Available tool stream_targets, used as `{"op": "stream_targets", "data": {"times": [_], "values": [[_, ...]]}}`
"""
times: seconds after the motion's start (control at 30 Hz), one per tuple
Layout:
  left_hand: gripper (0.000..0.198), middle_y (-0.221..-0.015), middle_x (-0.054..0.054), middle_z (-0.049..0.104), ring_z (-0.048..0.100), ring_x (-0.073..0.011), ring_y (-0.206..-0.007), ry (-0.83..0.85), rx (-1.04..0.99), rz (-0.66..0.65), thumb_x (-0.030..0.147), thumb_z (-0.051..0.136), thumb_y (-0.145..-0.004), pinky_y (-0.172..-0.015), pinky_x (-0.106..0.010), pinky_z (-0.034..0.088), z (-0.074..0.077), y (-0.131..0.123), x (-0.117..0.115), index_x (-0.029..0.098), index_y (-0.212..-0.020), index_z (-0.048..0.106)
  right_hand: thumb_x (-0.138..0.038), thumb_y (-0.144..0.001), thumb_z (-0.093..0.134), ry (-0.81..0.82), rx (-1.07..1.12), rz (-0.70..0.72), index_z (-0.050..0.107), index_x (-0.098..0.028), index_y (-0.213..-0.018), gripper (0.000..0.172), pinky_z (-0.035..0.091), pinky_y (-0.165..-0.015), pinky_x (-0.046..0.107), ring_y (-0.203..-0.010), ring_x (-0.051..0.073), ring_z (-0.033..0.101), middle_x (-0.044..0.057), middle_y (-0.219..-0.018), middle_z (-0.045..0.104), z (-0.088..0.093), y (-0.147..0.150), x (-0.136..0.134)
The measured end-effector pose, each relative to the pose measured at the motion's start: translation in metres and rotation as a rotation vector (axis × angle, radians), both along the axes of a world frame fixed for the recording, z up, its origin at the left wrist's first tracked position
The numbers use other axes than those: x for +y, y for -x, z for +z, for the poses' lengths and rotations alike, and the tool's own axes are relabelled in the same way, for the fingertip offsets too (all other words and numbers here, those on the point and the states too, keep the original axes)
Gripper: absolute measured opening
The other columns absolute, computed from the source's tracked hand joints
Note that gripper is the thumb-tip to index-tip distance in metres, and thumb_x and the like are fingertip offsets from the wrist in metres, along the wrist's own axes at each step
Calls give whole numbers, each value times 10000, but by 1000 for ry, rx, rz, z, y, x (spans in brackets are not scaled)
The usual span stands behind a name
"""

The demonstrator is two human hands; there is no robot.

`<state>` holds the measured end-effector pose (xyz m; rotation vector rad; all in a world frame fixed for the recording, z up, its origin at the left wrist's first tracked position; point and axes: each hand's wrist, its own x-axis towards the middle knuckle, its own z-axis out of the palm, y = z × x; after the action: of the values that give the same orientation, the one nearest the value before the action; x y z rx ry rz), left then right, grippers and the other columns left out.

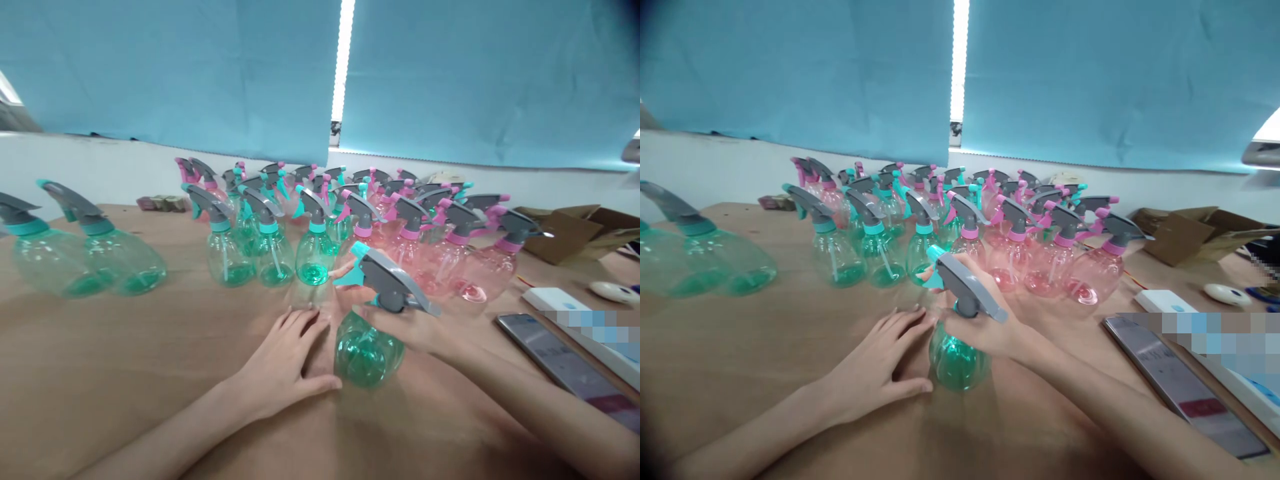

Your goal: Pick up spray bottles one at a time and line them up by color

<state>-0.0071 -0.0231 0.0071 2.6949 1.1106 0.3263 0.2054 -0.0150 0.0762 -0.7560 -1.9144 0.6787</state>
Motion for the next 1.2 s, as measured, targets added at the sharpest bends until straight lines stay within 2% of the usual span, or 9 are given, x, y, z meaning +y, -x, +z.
{"op": "stream_targets", "data": {"times": [0.13,0.2,0.37,0.53,0.7,0.87,0.93,1.03,1.2], "values": [[775,-1419,-174,423,349,-346,-1320,-18,16,-14,655,549,-835,-1067,-531,272,-1,1,-1,173,-1417,376,-166,-712,525,91,54,42,616,-266,-1007,324,563,-788,353,-799,169,653,3,-893,677,6,5,-2],[766,-1427,-173,417,342,-341,-1328,-31,23,-21,654,531,-847,-1073,-532,258,-2,1,-1,180,-1424,364,-166,-701,502,98,44,48,625,-271,-947,294,572,-770,357,-803,175,661,3,-904,684,8,6,-3],[765,-1432,-175,412,347,-340,-1327,-43,41,-27,668,503,-856,-1066,-535,264,-2,1,-2,183,-1429,355,-160,-696,484,96,19,48,601,-255,-723,153,575,-806,362,-982,207,659,17,-990,698,8,5,-4],[746,-1412,-169,435,359,-342,-1314,-46,30,-31,652,515,-859,-1062,-525,271,0,0,-3,177,-1417,376,-178,-706,490,118,33,69,662,-269,-988,343,574,-840,398,-993,219,671,25,-1065,695,3,3,-2],[729,-1407,-167,435,365,-341,-1306,-44,18,-33,652,505,-863,-1057,-510,289,0,0,-3,161,-1392,405,-118,-719,511,134,88,44,675,-291,-1000,368,585,-808,356,-890,183,698,3,-1098,689,-7,3,0],[710,-1409,-159,438,359,-335,-1315,-63,17,-42,641,503,-871,-1059,-507,285,0,0,-4,179,-1398,387,-119,-733,535,185,98,29,634,-300,-1119,438,590,-778,334,-848,169,698,4,-1108,689,-8,3,-1],[709,-1405,-159,443,362,-336,-1314,-63,25,-41,639,503,-871,-1053,-506,293,1,0,-4,182,-1399,381,-111,-736,534,196,79,13,640,-294,-1097,419,586,-770,323,-853,169,696,0,-1049,704,-8,3,-2],[713,-1399,-165,447,357,-340,-1316,-59,32,-44,641,495,-874,-1050,-511,296,2,-1,-3,169,-1396,380,-126,-742,560,196,52,-2,666,-276,-974,296,585,-744,304,-843,168,691,-7,-937,715,-11,2,-1],[702,-1386,-164,458,366,-343,-1308,-53,10,-52,630,505,-875,-1051,-516,294,2,-1,-4,165,-1387,381,-159,-714,611,201,47,6,650,-274,-940,257,592,-771,326,-842,178,694,-5,-957,702,-12,3,-1]]}}
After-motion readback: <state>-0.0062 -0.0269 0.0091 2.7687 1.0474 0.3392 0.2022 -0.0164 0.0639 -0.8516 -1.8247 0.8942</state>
